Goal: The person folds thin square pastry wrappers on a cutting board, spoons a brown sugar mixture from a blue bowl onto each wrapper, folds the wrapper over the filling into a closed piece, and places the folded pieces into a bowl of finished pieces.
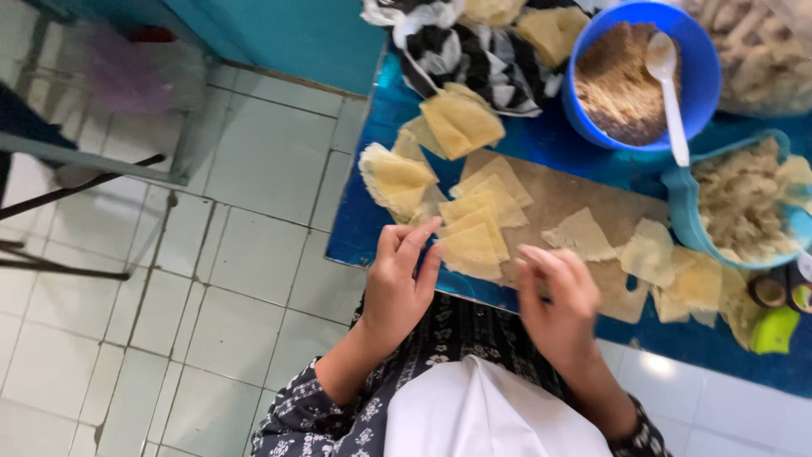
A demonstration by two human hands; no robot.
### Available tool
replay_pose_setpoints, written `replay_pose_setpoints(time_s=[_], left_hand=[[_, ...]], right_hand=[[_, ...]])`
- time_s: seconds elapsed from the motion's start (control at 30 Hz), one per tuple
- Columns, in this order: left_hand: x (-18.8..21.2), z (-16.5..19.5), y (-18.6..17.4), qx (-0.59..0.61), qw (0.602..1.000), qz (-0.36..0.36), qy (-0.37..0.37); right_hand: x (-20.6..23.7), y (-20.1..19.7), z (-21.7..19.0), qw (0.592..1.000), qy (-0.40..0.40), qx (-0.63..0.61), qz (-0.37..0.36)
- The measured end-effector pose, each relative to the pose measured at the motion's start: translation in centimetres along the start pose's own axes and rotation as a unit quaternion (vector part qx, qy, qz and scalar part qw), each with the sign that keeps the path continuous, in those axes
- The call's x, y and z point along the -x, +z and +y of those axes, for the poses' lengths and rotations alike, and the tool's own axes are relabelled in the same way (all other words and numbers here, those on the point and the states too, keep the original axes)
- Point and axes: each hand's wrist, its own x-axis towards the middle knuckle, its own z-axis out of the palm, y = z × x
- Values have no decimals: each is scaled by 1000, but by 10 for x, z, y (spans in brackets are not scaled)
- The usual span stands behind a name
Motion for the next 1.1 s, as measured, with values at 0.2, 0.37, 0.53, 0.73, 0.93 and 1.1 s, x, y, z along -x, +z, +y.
replay_pose_setpoints(time_s=[0.2,0.37,0.53,0.73,0.93,1.1], left_hand=[[-7,-31,-6,-54,989,136,35],[-6,-43,1,-125,965,169,160],[-6,-44,1,-140,948,201,205],[-3,-48,0,-151,940,226,208],[-9,-57,16,-131,944,210,217],[-16,-63,24,-150,935,213,243]], right_hand=[[28,-6,23,993,73,-38,82],[38,1,40,993,65,-39,86],[43,4,53,997,16,16,67],[36,12,62,993,-72,57,75],[20,12,60,992,-39,71,94],[10,8,51,989,-63,32,129]])
